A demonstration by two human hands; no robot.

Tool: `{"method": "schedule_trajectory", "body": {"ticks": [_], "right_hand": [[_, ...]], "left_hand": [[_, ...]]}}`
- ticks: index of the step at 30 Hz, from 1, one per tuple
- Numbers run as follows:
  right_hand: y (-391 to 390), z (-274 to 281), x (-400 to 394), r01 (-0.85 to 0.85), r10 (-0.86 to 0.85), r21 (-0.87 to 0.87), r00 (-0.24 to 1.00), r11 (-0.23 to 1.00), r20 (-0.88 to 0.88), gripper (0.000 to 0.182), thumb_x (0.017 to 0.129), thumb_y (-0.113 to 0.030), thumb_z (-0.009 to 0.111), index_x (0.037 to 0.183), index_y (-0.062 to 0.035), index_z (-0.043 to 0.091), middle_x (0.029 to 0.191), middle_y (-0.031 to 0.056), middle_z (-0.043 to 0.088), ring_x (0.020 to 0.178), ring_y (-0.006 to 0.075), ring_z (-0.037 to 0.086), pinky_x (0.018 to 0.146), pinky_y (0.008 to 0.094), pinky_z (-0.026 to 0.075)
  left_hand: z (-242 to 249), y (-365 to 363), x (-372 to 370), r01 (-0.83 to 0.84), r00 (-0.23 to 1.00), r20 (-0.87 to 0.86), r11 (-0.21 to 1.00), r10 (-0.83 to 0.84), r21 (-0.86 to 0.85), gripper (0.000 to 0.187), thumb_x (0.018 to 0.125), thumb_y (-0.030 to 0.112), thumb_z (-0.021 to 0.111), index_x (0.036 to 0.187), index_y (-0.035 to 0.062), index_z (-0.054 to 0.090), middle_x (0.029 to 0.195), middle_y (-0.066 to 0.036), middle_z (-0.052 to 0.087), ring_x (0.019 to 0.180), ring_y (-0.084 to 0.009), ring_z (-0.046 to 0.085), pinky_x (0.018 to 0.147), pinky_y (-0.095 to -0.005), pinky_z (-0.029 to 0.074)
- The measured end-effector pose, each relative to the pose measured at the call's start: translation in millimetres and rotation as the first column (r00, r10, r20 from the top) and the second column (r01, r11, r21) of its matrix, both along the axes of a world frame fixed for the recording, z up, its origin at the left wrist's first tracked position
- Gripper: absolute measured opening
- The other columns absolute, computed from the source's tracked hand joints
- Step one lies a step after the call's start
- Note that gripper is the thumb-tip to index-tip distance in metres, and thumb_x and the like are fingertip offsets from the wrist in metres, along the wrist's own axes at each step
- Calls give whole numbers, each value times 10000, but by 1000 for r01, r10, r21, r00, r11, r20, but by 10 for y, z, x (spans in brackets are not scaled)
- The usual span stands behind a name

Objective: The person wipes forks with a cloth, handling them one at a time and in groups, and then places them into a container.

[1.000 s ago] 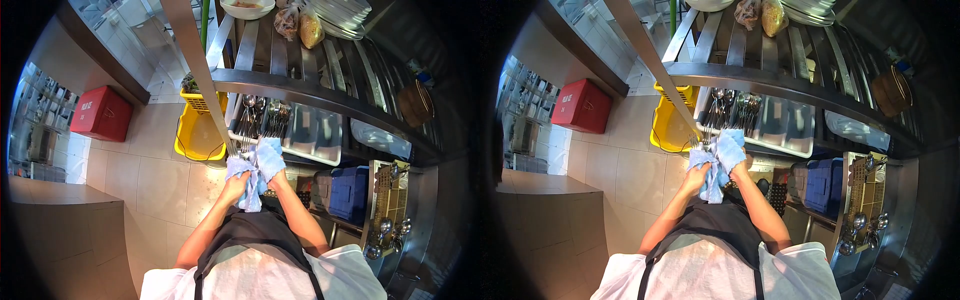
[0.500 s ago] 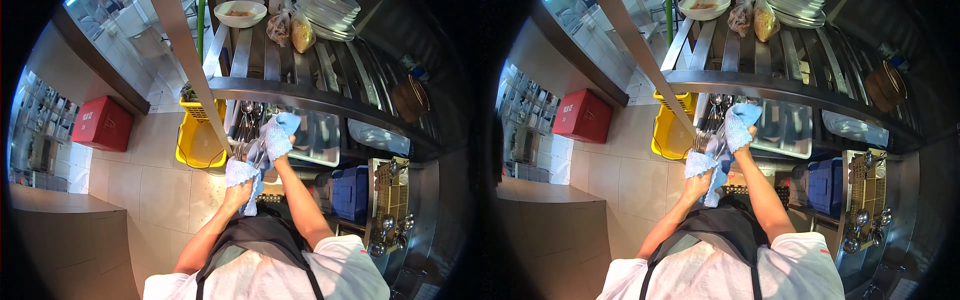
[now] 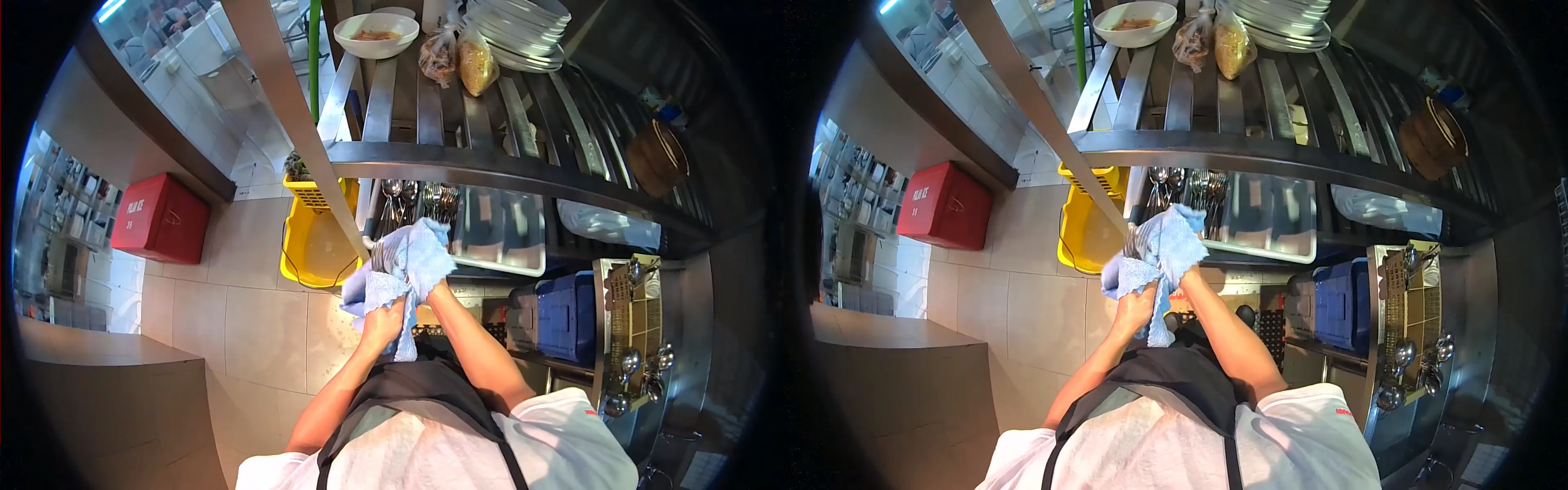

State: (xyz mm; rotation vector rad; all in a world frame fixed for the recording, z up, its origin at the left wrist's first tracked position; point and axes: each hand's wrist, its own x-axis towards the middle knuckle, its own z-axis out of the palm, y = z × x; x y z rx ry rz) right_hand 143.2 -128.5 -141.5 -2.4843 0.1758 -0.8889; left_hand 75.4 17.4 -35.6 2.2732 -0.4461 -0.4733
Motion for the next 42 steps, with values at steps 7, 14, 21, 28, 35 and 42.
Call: {"method": "schedule_trajectory", "body": {"ticks": [7,14,21,28,35,42], "right_hand": [[-435,1108,140,62,-155,687,985,724,75,149,791,-155,518,686,-51,541,624,-43,457,554,104,464,479,278,397],[-601,1170,-388,-312,230,-241,921,919,-315,598,555,-174,596,1076,42,398,970,210,503,706,339,569,557,370,491],[27,190,-795,-73,109,103,905,992,-411,264,762,-202,462,955,-40,540,782,182,566,709,318,580,615,406,464],[-827,194,-63,-195,100,-94,790,976,-605,129,786,-106,428,797,-61,549,696,137,580,653,255,584,607,385,473],[-380,-339,-426,-485,574,310,654,818,-492,243,762,-237,519,941,-74,523,806,85,586,716,216,572,659,303,454],[-6,-38,-556,76,395,945,917,-318,60,145,820,-170,559,946,-101,539,825,5,571,743,133,573,657,287,490]], "left_hand": [[45,57,-77,-58,987,140,993,73,-107,272,816,203,436,975,24,564,914,-217,571,872,-386,528,753,-417,405],[337,23,-1,-154,956,-228,978,182,138,422,865,349,297,1036,73,566,890,-280,558,895,-418,528,833,-450,378],[-439,-194,-35,-134,894,-417,986,163,98,566,819,458,346,1018,-33,545,1007,-345,484,1028,-439,445,901,-414,337],[-1349,-72,2,-367,763,-627,903,155,-224,482,834,391,432,1012,-44,540,971,-177,562,896,-243,528,785,-326,405],[-802,-6,189,-514,696,-714,752,83,-413,363,861,347,432,944,18,558,845,-57,580,723,-145,551,659,-286,452],[-634,-182,253,-425,629,-777,833,-9,-354,336,856,259,471,1057,-2,535,981,-73,564,880,-153,520,776,-281,417]]}}
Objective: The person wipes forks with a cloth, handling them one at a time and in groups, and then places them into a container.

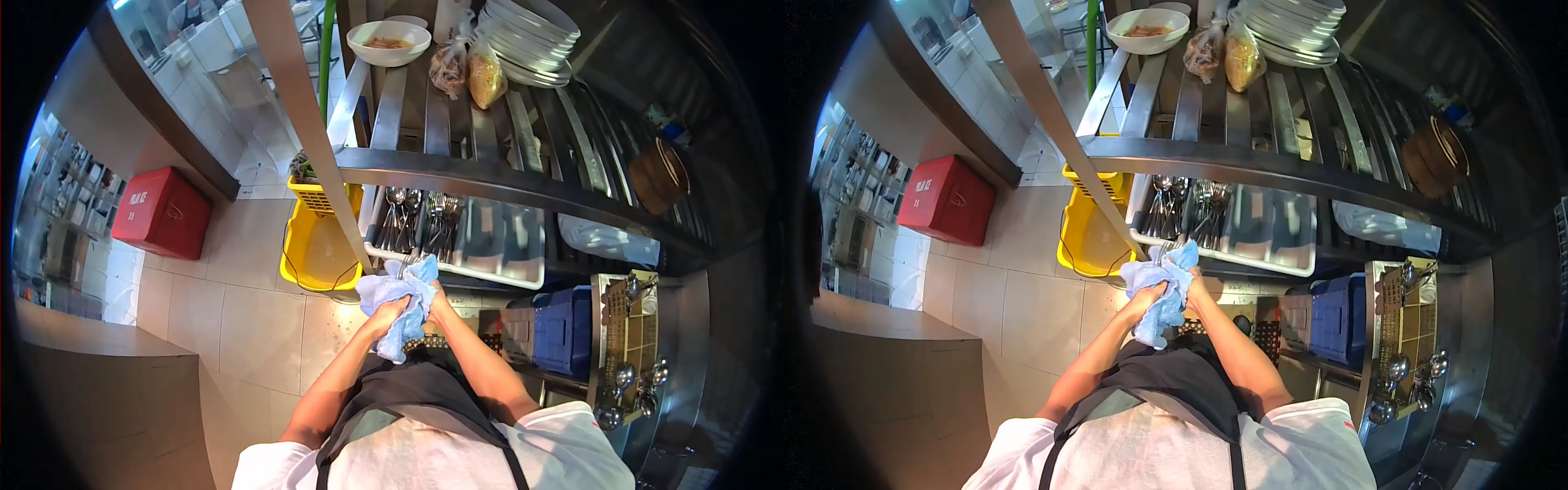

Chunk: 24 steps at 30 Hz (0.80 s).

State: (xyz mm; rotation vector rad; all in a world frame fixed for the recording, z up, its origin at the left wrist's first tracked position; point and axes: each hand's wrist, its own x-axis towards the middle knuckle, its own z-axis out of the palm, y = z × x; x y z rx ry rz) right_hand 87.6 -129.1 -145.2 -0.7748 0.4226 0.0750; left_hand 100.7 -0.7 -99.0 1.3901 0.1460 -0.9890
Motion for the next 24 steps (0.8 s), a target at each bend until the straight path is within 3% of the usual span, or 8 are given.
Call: {"method": "schedule_trajectory", "body": {"ticks": [3,4,10,15,17,18,20,24], "right_hand": [[-20,8,45,88,-77,-97,991,991,111,158,800,-102,579,955,-104,543,846,5,571,752,129,574,654,291,495],[-52,-5,63,163,-156,-75,984,984,91,149,806,-90,568,952,-107,545,848,-1,570,750,125,571,652,290,495],[-80,76,48,309,-315,134,949,942,28,162,820,-79,543,981,-97,544,888,2,571,769,127,566,703,294,488],[12,368,18,87,-95,188,995,978,34,193,810,-62,548,1004,-60,537,927,44,587,836,156,580,719,307,493],[59,445,-20,-34,37,83,998,996,-40,295,742,14,608,1013,-53,510,914,55,574,782,169,583,688,308,502],[98,510,7,42,-40,70,999,997,-33,276,733,37,605,984,-40,517,887,68,582,773,193,593,685,331,511],[99,574,54,91,-90,120,996,989,-12,276,734,35,606,985,-39,517,887,71,585,786,201,593,686,338,512],[-18,642,210,130,-133,204,991,970,3,212,771,-35,591,974,-32,530,885,84,590,784,208,596,689,346,513]], "left_hand": [[0,55,-15,150,946,276,985,-168,84,308,843,259,486,1034,22,537,935,-74,572,809,-167,542,735,-303,436],[-56,78,-65,118,818,557,990,-143,81,293,835,228,494,1010,0,543,902,-83,585,808,-167,539,753,-292,417],[249,160,-137,-11,828,553,984,-91,177,267,830,193,477,936,-39,554,806,-99,602,766,-162,542,721,-294,414],[343,177,-56,-102,803,594,971,-49,218,268,819,201,493,913,-44,550,781,-112,598,726,-168,546,673,-310,424],[336,180,-20,-123,752,649,942,-118,313,256,797,191,505,859,-53,552,750,-177,593,714,-241,581,659,-344,431],[348,171,-14,-123,751,649,942,-118,313,256,797,191,505,859,-53,552,750,-177,593,714,-241,581,659,-344,431],[375,155,-23,-60,695,671,910,-258,411,296,774,209,522,763,-86,546,738,-295,550,763,-396,561,644,-425,427],[303,138,-38,-53,602,755,930,-261,363,299,769,196,515,707,-96,536,695,-314,523,730,-428,543,628,-464,413]]}}
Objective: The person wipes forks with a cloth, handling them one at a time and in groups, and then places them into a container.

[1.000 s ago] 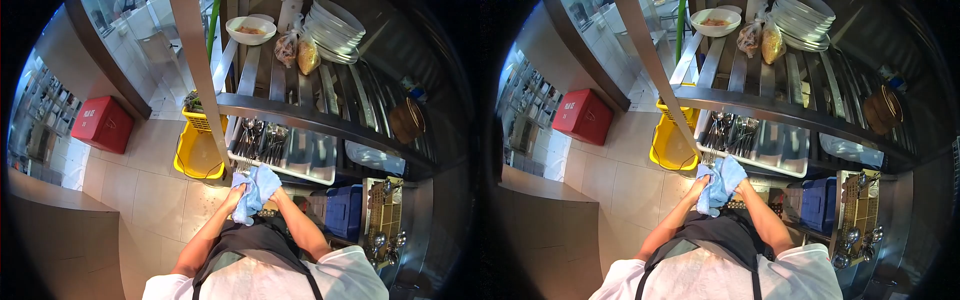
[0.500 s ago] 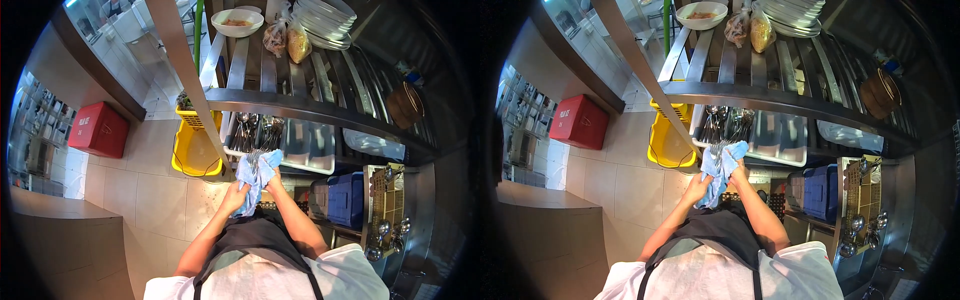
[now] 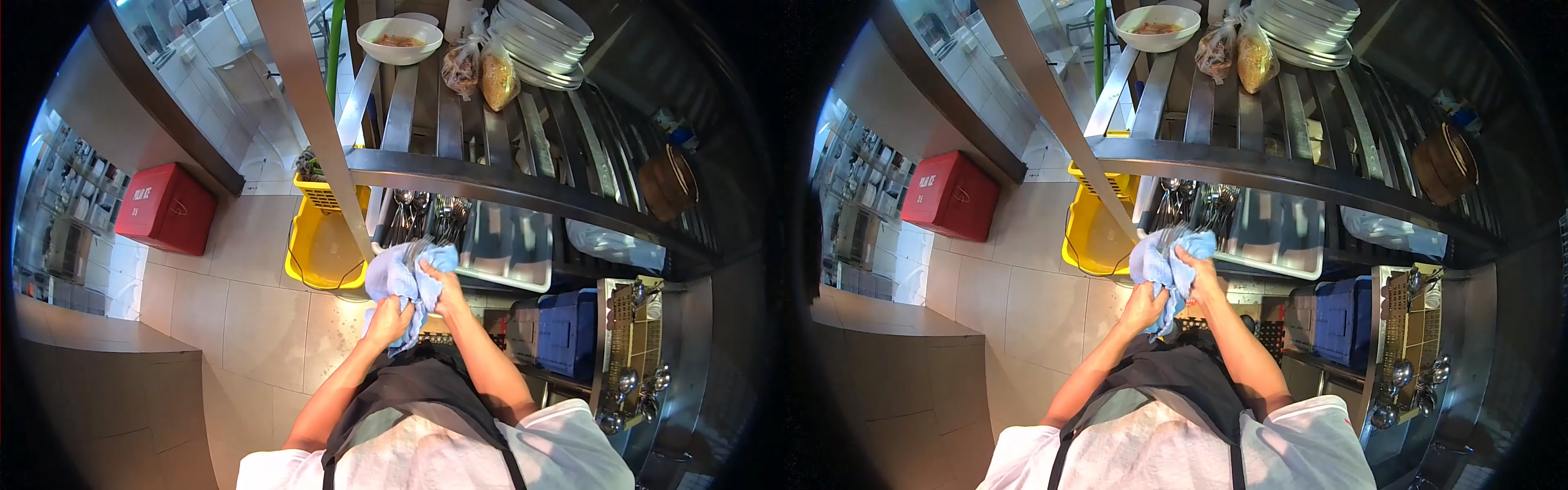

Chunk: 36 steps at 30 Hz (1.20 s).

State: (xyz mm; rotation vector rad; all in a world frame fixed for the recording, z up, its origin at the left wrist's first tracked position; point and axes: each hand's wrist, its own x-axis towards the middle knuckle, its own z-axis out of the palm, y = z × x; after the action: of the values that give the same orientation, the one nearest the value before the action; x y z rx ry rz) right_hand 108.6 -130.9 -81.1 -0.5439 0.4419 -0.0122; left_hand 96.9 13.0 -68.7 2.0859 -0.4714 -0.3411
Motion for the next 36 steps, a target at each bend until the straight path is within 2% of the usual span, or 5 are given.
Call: {"method": "schedule_trajectory", "body": {"ticks": [11,13,21,26,36], "right_hand": [[-43,-189,478,315,-315,-270,948,910,44,257,822,-253,569,982,-58,524,791,43,583,707,160,549,630,311,464],[-118,-383,567,300,-409,-858,905,417,118,378,818,-365,550,997,-32,534,833,66,602,746,199,555,699,346,444],[-223,111,523,443,-477,-885,815,144,330,475,789,-429,563,990,-1,523,882,80,593,777,209,540,739,332,423],[-382,-99,445,333,-334,58,885,941,324,314,849,-384,437,904,-82,503,869,46,530,812,172,493,759,276,403],[-780,-5,145,283,-300,127,942,951,149,456,842,-411,434,1119,-49,458,1066,100,526,959,257,519,831,405,442]], "left_hand": [[196,-207,-37,-19,993,115,993,6,114,256,740,155,536,741,-100,522,638,-296,535,639,-449,540,627,-479,435],[190,-216,-58,-45,985,169,987,19,153,245,742,142,534,748,-101,505,644,-306,529,653,-442,543,622,-490,432],[323,-71,-36,44,990,127,991,-60,130,235,756,149,516,747,-85,498,701,-315,530,717,-447,532,645,-480,427],[377,4,75,-8,998,-66,998,5,-56,236,785,178,481,806,-49,539,762,-264,551,789,-415,533,666,-445,420],[245,111,-79,-115,993,-21,991,114,-65,212,791,163,485,810,-38,549,703,-208,564,687,-326,572,626,-382,423]]}}
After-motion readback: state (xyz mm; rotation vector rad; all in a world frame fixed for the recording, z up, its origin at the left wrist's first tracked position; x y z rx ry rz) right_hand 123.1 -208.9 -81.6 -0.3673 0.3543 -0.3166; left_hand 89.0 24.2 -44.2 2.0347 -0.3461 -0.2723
